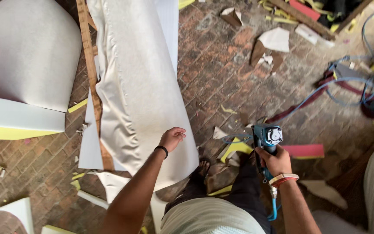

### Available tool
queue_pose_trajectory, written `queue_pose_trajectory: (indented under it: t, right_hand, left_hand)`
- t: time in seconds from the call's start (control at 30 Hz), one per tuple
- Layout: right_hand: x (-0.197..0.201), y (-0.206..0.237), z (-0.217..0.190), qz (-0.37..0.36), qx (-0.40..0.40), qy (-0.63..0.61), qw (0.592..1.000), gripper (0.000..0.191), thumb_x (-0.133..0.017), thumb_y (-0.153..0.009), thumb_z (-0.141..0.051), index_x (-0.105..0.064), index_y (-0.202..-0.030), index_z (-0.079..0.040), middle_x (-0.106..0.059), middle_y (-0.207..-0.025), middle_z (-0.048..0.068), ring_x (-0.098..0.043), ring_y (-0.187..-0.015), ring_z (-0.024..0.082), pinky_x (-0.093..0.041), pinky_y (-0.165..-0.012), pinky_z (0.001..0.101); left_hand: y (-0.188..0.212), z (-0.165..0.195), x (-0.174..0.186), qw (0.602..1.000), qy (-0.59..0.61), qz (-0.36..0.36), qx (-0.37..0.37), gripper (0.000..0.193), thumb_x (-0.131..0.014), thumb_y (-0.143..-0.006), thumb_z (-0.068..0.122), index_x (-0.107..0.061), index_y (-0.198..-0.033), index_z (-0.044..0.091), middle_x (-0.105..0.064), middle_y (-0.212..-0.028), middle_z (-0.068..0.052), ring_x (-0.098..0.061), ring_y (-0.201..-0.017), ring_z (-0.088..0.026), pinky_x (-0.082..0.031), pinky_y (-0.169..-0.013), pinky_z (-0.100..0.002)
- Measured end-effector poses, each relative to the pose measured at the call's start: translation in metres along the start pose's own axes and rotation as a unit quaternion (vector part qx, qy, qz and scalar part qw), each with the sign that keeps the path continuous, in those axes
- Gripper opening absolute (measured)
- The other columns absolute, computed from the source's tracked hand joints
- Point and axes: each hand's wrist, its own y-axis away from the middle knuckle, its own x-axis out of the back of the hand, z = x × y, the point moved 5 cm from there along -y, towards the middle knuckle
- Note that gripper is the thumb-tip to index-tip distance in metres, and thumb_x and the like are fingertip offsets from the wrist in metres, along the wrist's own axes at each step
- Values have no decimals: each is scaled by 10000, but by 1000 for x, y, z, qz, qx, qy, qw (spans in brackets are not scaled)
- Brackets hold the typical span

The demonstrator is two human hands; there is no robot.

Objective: The person staples a light-colored fabric over a foam cushion using a pneumatic staple gun. They smooth the fabric, pull it taut, and secure it along the edges of the cushion. The person then flips the cushion and continues stapling the remaining edges.

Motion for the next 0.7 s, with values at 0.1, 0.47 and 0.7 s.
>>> queue_pose_trajectory:
  t: [0.1, 0.47, 0.7]
  right_hand:
    - [40, -55, -19, 1, 31, -7, 1000, 260, -802, -840, -205, -662, -808, 12, -642, -603, 75, -570, -493, 162, -434, -494, 352]
    - [151, -217, -109, -123, 41, -20, 991, 288, -776, -872, -200, -607, -857, 33, -617, -668, 88, -556, -515, 185, -440, -483, 373]
    - [131, -315, -174, -212, 93, -124, 965, 192, -717, -847, -140, -622, -933, 3, -619, -700, 80, -579, -573, 175, -460, -556, 336]
  left_hand:
    - [-17, 35, -25, 998, 49, 27, -2, 323, -529, -924, 37, -687, -1206, 46, -779, -1051, -74, -724, -937, -136, -567, -847, -298]
    - [-91, 120, -108, 1000, -3, 8, 0, 304, -601, -950, 100, -753, -1212, 82, -780, -1184, -44, -727, -1095, -157, -565, -965, -320]
    - [-174, 168, -71, 980, 129, 70, 132, 349, -596, -975, 215, -709, -1302, 164, -753, -1226, -25, -710, -1119, -176, -563, -989, -410]
